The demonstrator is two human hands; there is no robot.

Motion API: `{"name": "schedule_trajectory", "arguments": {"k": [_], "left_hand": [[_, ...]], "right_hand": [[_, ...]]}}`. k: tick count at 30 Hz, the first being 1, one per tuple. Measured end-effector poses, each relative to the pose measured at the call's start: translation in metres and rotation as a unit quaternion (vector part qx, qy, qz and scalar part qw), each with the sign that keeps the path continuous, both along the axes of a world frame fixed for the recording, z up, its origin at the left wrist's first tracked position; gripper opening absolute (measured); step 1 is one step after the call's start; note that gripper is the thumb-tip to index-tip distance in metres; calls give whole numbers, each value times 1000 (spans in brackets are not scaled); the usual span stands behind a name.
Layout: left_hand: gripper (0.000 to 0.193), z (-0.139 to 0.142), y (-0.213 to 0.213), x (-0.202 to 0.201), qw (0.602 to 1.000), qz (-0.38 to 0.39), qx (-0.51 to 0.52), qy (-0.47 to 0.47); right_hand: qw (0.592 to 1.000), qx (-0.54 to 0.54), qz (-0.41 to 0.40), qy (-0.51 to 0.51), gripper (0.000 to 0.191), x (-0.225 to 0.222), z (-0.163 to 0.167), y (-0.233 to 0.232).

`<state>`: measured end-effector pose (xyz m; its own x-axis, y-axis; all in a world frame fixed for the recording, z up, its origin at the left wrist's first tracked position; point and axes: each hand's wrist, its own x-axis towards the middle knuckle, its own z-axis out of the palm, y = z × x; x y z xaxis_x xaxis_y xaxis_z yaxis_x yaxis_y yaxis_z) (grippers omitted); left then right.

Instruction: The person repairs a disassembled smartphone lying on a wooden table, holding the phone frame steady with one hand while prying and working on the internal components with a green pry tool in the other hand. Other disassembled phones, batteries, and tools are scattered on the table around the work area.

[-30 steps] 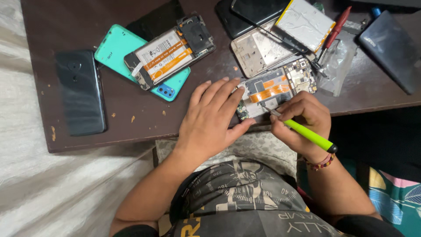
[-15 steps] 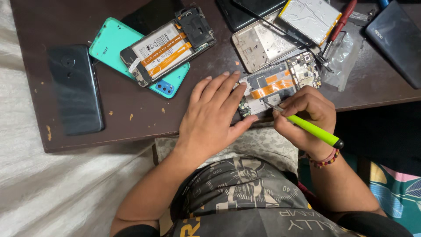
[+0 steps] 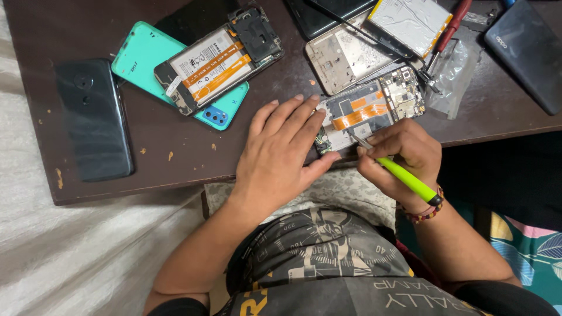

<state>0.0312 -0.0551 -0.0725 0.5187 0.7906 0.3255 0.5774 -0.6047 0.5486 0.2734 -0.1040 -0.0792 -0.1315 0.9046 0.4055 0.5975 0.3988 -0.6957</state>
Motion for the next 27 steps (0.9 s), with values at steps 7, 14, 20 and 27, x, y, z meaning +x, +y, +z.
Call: {"name": "schedule_trajectory", "arguments": {"k": [7, 14, 20, 27], "left_hand": [[59, 0, -1, 3, 1000, 3, -2, 1], [59, 3, -2, 4, 1000, 4, 3, 2], [59, 6, -2, 5, 1000, 3, 2, 2], [59, 7, -3, 6, 1000, 5, 3, 4]], "right_hand": [[1000, 9, -7, -15, 23, 1, -2, 0], [999, 25, -11, -24, 24, 1, -3, -1], [999, 31, -17, -29, 24, 2, -3, -2], [999, 26, -18, -25, 22, 2, -2, -3]]}}
